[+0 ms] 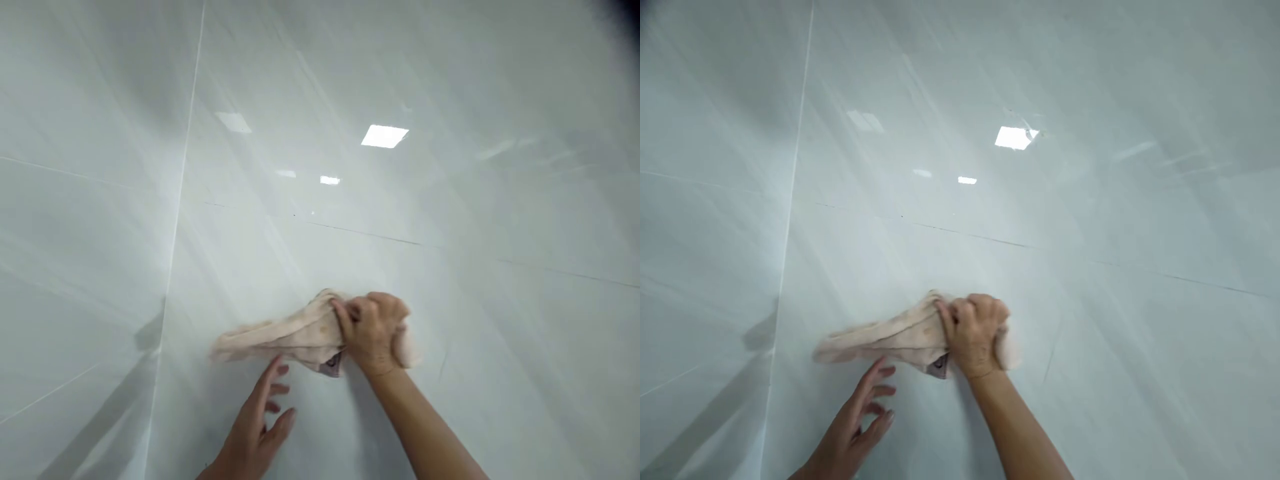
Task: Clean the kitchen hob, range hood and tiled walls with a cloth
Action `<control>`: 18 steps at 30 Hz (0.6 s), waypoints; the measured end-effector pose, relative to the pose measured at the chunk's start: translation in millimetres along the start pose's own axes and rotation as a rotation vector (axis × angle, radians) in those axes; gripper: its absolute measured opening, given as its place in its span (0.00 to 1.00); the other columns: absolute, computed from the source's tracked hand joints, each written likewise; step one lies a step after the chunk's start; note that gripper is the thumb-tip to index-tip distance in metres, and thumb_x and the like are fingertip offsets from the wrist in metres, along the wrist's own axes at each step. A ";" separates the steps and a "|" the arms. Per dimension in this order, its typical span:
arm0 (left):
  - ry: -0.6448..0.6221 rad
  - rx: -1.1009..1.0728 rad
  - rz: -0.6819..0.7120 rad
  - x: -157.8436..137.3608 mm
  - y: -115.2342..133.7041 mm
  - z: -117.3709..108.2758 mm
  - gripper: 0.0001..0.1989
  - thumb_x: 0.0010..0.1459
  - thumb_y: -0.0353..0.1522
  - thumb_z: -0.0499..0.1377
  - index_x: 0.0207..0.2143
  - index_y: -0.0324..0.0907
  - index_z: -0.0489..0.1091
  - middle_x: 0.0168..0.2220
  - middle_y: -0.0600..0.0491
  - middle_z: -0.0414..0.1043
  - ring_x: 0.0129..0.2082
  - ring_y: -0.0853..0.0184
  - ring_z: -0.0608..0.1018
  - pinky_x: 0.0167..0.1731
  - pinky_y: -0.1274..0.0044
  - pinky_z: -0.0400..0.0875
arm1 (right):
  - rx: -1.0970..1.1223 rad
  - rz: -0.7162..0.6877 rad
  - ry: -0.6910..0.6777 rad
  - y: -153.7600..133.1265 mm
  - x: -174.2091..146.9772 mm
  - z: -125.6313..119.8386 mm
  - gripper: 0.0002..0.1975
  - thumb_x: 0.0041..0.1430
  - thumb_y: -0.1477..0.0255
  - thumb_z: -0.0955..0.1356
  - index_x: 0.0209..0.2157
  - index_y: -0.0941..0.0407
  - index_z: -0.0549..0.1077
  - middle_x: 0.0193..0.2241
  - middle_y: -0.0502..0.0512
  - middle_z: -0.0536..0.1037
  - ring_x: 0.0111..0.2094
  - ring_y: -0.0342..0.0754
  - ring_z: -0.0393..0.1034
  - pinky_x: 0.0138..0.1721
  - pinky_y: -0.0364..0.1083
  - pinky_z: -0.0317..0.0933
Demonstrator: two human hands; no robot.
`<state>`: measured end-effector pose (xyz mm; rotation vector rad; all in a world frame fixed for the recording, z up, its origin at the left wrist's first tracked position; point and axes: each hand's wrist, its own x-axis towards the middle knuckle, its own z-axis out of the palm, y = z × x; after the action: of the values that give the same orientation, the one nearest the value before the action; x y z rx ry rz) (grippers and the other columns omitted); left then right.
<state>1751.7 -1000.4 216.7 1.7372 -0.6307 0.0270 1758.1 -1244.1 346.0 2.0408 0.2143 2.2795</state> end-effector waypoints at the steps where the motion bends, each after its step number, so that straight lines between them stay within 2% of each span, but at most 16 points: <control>1: 0.009 0.005 -0.004 9.5 15.8 8.4 0.42 0.59 0.55 0.56 0.69 0.46 0.52 0.66 0.40 0.61 0.56 0.54 0.72 0.48 0.68 0.71 | -0.066 0.052 0.040 21.8 3.3 -9.6 0.15 0.65 0.60 0.72 0.29 0.55 0.72 0.35 0.55 0.71 0.40 0.51 0.63 0.47 0.52 0.51; 2: 0.019 0.024 -0.036 18.3 31.8 17.2 0.41 0.58 0.55 0.56 0.66 0.42 0.56 0.64 0.37 0.63 0.55 0.52 0.72 0.50 0.65 0.70 | -0.112 0.102 0.054 43.1 3.6 -19.1 0.17 0.66 0.59 0.71 0.28 0.55 0.71 0.32 0.54 0.70 0.38 0.50 0.63 0.45 0.52 0.51; 4: 0.009 0.047 -0.103 31.0 61.5 35.8 0.33 0.58 0.55 0.58 0.53 0.38 0.70 0.53 0.37 0.72 0.48 0.52 0.74 0.50 0.62 0.69 | -0.139 0.195 0.017 82.0 -3.0 -37.3 0.19 0.68 0.58 0.68 0.26 0.55 0.70 0.27 0.51 0.69 0.33 0.48 0.62 0.41 0.50 0.51; 6: -0.067 -0.059 -0.068 35.4 84.1 57.0 0.27 0.58 0.55 0.60 0.43 0.40 0.73 0.46 0.41 0.75 0.45 0.54 0.74 0.49 0.63 0.69 | -0.110 0.307 -0.002 111.3 -15.5 -52.9 0.21 0.68 0.56 0.67 0.26 0.55 0.69 0.24 0.50 0.69 0.30 0.47 0.62 0.38 0.49 0.52; 8: -0.189 -0.271 0.017 33.8 97.5 81.0 0.23 0.58 0.52 0.63 0.44 0.43 0.74 0.45 0.45 0.75 0.47 0.56 0.75 0.50 0.65 0.71 | -0.104 0.473 0.054 125.4 -31.0 -65.1 0.22 0.67 0.52 0.66 0.27 0.54 0.70 0.24 0.51 0.70 0.29 0.47 0.63 0.35 0.48 0.54; 11: -0.305 -0.459 0.036 30.2 103.4 117.5 0.19 0.61 0.47 0.64 0.46 0.44 0.74 0.47 0.47 0.75 0.48 0.59 0.76 0.50 0.66 0.75 | -0.113 0.711 0.123 113.0 -58.4 -78.1 0.25 0.67 0.47 0.64 0.31 0.54 0.72 0.27 0.55 0.74 0.31 0.50 0.66 0.36 0.49 0.58; 12: -0.322 -0.479 0.030 30.5 103.0 127.7 0.18 0.62 0.46 0.63 0.47 0.43 0.73 0.48 0.47 0.75 0.47 0.60 0.77 0.49 0.65 0.76 | -0.085 0.743 0.090 101.8 -68.7 -81.5 0.26 0.68 0.47 0.61 0.34 0.55 0.73 0.30 0.58 0.76 0.34 0.52 0.68 0.39 0.51 0.61; 14: -0.339 -0.498 0.014 33.6 100.8 142.3 0.18 0.65 0.45 0.61 0.49 0.43 0.72 0.50 0.47 0.74 0.47 0.61 0.77 0.49 0.64 0.78 | 0.034 0.722 -0.064 74.9 -89.5 -87.1 0.28 0.72 0.50 0.55 0.44 0.57 0.75 0.43 0.65 0.78 0.48 0.58 0.71 0.51 0.57 0.62; 16: -0.346 -0.516 -0.009 37.3 97.1 147.4 0.18 0.65 0.45 0.61 0.50 0.43 0.72 0.52 0.47 0.74 0.48 0.60 0.77 0.50 0.64 0.78 | 0.159 0.645 -0.221 48.6 -106.7 -89.8 0.30 0.73 0.53 0.52 0.58 0.58 0.70 0.59 0.71 0.71 0.64 0.65 0.61 0.62 0.66 0.54; 18: -0.346 -0.533 -0.044 37.6 92.1 143.4 0.19 0.65 0.46 0.60 0.50 0.43 0.72 0.53 0.47 0.74 0.49 0.59 0.77 0.51 0.63 0.78 | 0.200 0.596 -0.292 27.8 -115.1 -88.0 0.33 0.71 0.51 0.55 0.67 0.58 0.60 0.68 0.73 0.57 0.70 0.71 0.47 0.66 0.72 0.46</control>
<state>1700.2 -1157.3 273.1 1.2416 -0.7683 -0.4442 1684.7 -1293.4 227.9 2.8159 -0.2286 2.2639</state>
